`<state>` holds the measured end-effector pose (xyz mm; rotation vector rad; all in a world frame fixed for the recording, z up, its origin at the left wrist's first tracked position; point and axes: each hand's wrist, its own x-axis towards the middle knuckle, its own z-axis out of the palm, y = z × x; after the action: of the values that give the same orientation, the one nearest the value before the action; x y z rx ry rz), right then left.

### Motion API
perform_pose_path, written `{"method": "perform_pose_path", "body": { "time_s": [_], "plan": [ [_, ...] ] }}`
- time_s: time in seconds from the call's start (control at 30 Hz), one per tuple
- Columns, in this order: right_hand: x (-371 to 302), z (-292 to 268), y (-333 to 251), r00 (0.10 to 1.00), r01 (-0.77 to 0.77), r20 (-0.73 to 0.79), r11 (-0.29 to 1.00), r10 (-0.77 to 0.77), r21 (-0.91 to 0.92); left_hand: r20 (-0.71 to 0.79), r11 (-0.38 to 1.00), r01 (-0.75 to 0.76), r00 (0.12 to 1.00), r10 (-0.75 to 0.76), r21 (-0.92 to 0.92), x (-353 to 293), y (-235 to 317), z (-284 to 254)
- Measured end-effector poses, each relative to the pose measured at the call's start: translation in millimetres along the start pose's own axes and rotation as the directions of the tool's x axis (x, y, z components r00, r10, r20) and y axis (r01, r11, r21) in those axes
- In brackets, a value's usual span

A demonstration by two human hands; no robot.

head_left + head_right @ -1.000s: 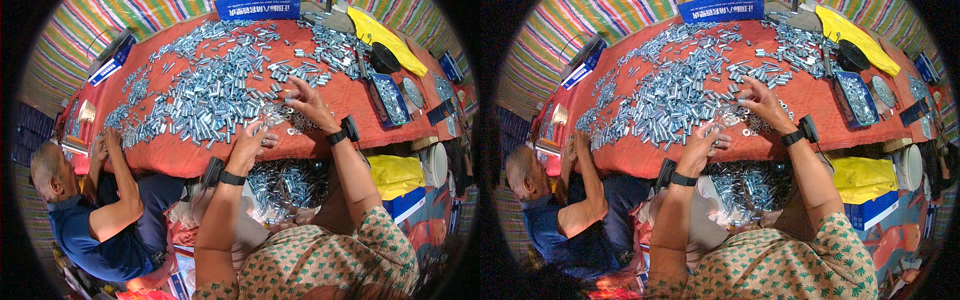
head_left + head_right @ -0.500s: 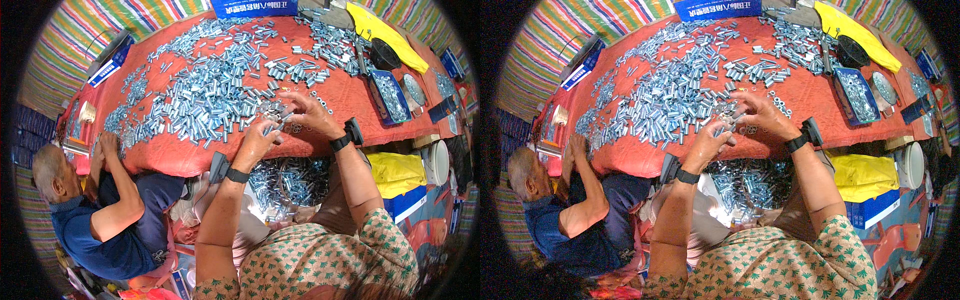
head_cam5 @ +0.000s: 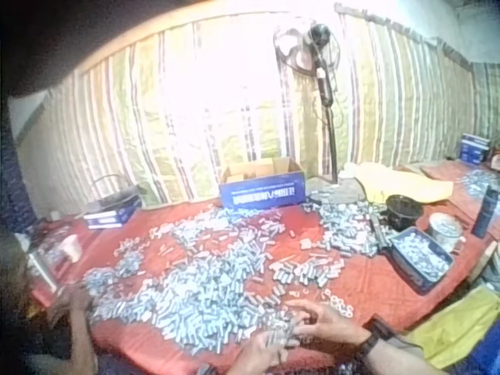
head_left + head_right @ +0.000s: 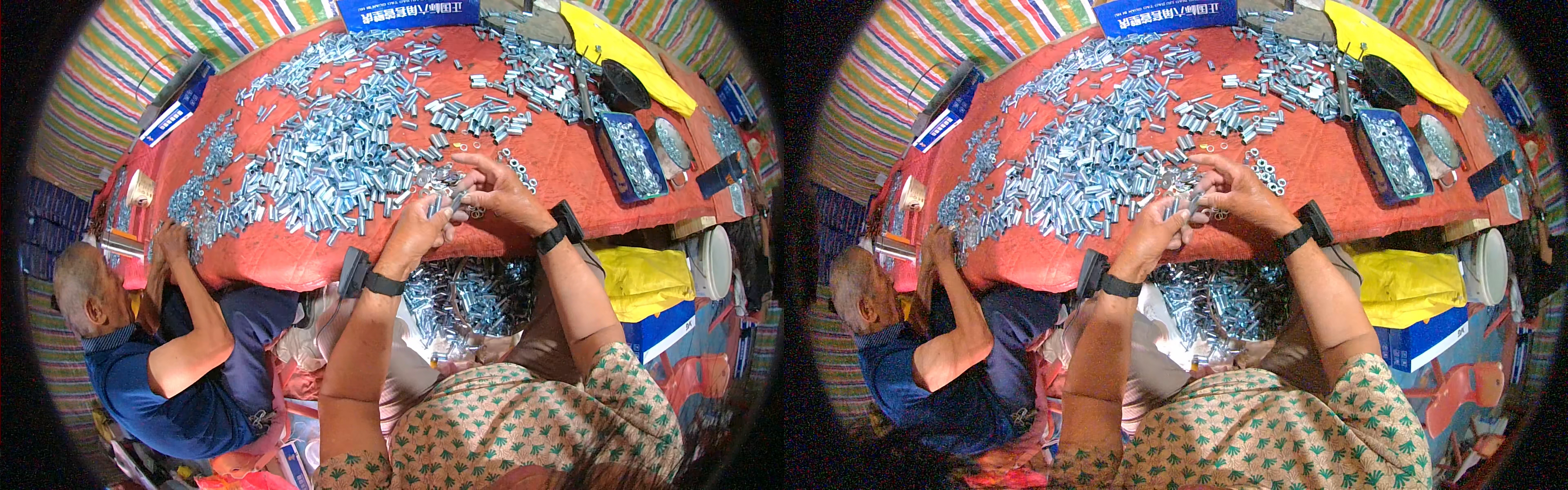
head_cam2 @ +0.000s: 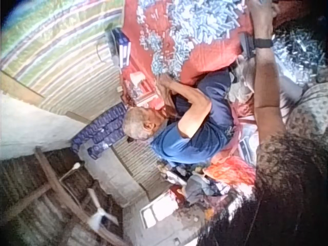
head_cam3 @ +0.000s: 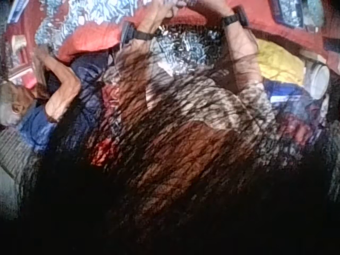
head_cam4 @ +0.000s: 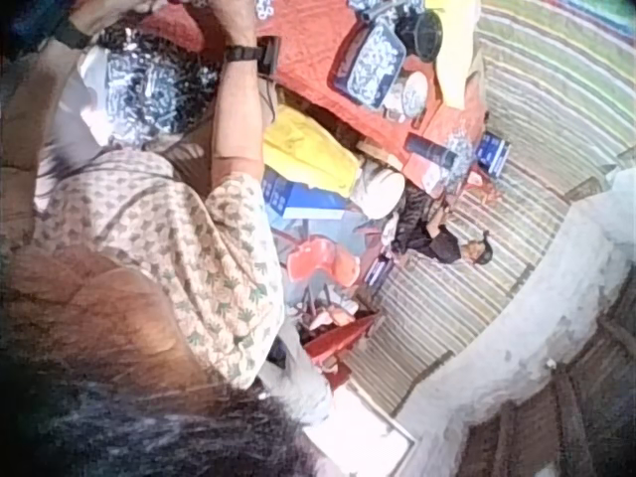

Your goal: Sorting and pairing metal bolts, nuts, and washers on a work table.

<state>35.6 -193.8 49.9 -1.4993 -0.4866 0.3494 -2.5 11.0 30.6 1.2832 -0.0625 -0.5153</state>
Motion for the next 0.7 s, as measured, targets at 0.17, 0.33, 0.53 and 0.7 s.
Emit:
{"method": "perform_pose_path", "body": {
  "time_s": [0.17, 0.33, 0.53, 0.7],
  "plan": [
    [4, 14, -5, 0.998, -0.011, 0.058, 0.999, 0.013, -0.032, -0.007, 0.998, -0.007, 1.000, 0.007, -0.068, 0, 5, -6],
    [14, 6, 5, 0.965, 0.147, -0.167, 0.942, -0.204, -0.302, -0.237, 0.988, -0.124, 0.966, 0.099, -0.093, 1, 15, -16],
    [13, 29, 21, 0.963, 0.126, -0.103, 0.759, -0.247, -0.639, -0.357, 0.944, -0.226, 0.925, 0.131, -0.239, -1, 15, -31],
    [24, 45, 32, 0.934, 0.207, -0.005, 0.555, -0.357, -0.806, -0.342, 0.933, -0.236, 0.930, 0.135, -0.272, 1, 14, -32]
  ]
}}
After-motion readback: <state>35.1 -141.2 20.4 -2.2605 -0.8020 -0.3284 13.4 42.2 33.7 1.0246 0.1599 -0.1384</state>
